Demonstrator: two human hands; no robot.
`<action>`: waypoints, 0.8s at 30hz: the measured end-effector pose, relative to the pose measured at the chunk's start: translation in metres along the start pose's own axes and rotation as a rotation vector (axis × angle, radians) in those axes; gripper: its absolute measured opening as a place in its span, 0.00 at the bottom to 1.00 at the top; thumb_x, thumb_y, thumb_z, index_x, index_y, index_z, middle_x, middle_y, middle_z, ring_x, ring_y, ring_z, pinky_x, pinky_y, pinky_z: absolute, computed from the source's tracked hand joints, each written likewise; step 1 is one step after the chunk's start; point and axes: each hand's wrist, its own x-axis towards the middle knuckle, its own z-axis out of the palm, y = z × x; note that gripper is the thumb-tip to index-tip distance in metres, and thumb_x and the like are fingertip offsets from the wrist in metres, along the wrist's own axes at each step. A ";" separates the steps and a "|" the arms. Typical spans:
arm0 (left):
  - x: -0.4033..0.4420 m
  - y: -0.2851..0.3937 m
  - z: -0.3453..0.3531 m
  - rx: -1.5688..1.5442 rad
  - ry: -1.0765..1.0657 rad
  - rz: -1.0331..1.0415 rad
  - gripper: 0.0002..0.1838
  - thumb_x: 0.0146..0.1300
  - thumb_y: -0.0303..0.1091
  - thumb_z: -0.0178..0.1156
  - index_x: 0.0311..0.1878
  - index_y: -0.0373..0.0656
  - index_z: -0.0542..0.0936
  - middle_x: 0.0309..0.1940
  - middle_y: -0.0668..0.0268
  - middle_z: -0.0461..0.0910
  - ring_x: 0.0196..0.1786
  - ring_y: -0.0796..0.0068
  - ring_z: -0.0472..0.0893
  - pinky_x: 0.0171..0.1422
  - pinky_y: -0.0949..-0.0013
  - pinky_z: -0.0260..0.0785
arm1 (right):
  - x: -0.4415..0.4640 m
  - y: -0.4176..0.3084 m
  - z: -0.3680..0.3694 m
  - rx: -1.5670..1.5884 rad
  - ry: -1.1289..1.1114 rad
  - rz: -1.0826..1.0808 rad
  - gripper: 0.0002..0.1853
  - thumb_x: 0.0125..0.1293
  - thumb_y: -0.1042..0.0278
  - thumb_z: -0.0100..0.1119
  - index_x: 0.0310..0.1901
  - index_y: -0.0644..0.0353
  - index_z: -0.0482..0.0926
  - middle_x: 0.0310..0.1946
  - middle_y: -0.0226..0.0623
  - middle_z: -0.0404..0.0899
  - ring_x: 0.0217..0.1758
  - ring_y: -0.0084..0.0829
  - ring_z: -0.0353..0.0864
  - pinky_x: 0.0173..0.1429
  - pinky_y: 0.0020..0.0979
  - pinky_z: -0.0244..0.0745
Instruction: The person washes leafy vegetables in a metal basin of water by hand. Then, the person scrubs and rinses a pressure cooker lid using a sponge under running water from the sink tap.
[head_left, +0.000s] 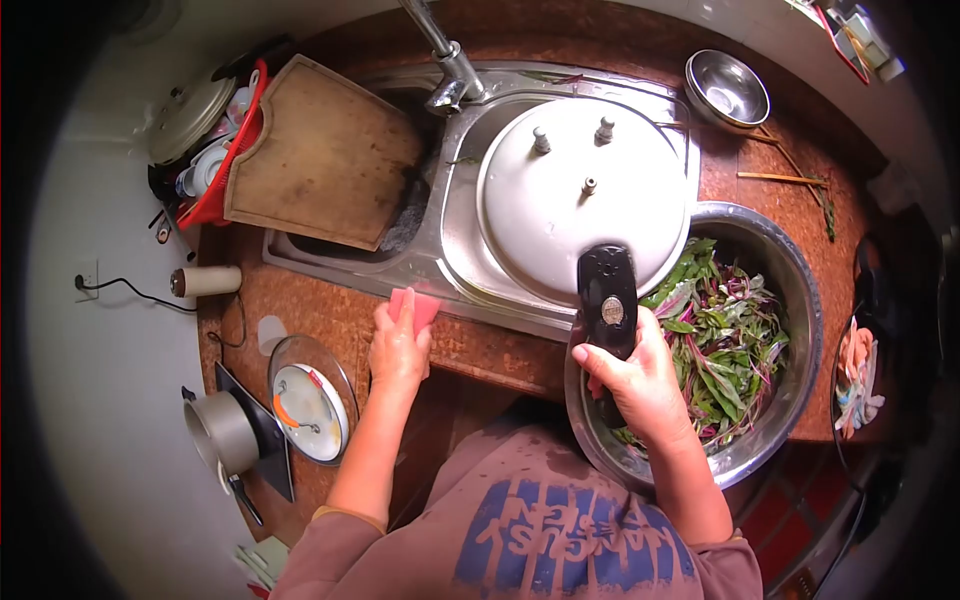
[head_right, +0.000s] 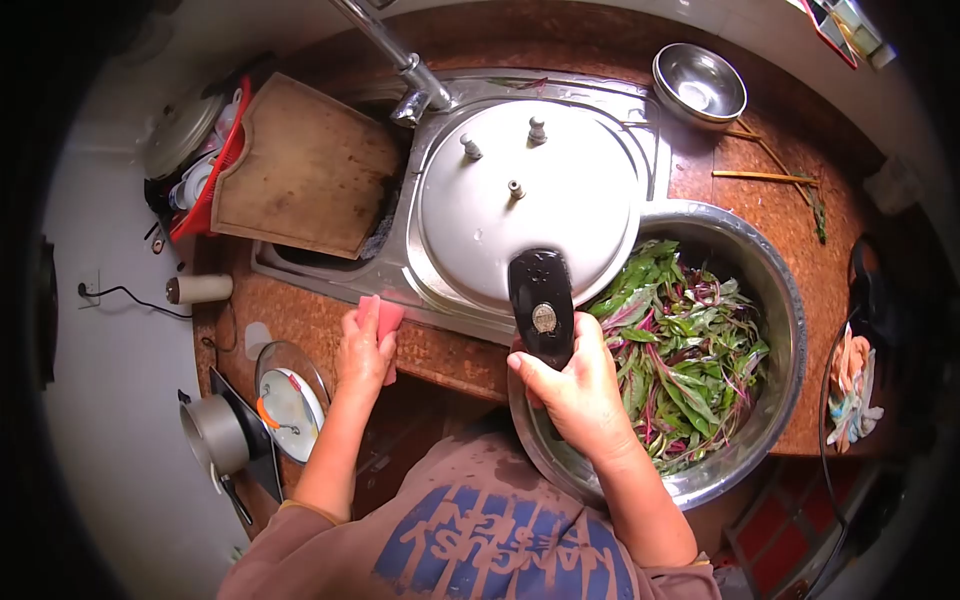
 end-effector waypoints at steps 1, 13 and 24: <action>0.004 -0.009 0.004 -0.184 0.017 0.024 0.35 0.58 0.32 0.64 0.70 0.48 0.66 0.56 0.51 0.74 0.50 0.51 0.81 0.52 0.56 0.75 | -0.001 0.001 0.000 -0.011 -0.005 0.006 0.24 0.60 0.75 0.68 0.52 0.65 0.64 0.35 0.33 0.76 0.26 0.17 0.73 0.27 0.21 0.70; 0.091 0.152 -0.113 -0.346 0.317 0.530 0.14 0.58 0.26 0.58 0.48 0.51 0.82 0.37 0.63 0.78 0.40 0.62 0.81 0.43 0.66 0.76 | 0.000 -0.003 -0.006 0.235 -0.183 0.092 0.32 0.61 0.72 0.68 0.58 0.63 0.56 0.34 0.35 0.74 0.21 0.19 0.71 0.23 0.21 0.70; 0.073 0.200 -0.111 -0.019 0.369 0.820 0.06 0.55 0.32 0.60 0.37 0.48 0.80 0.32 0.63 0.77 0.29 0.66 0.83 0.31 0.64 0.75 | -0.006 -0.004 -0.007 0.203 -0.156 0.067 0.28 0.65 0.73 0.62 0.58 0.62 0.53 0.28 0.32 0.72 0.18 0.18 0.69 0.21 0.22 0.68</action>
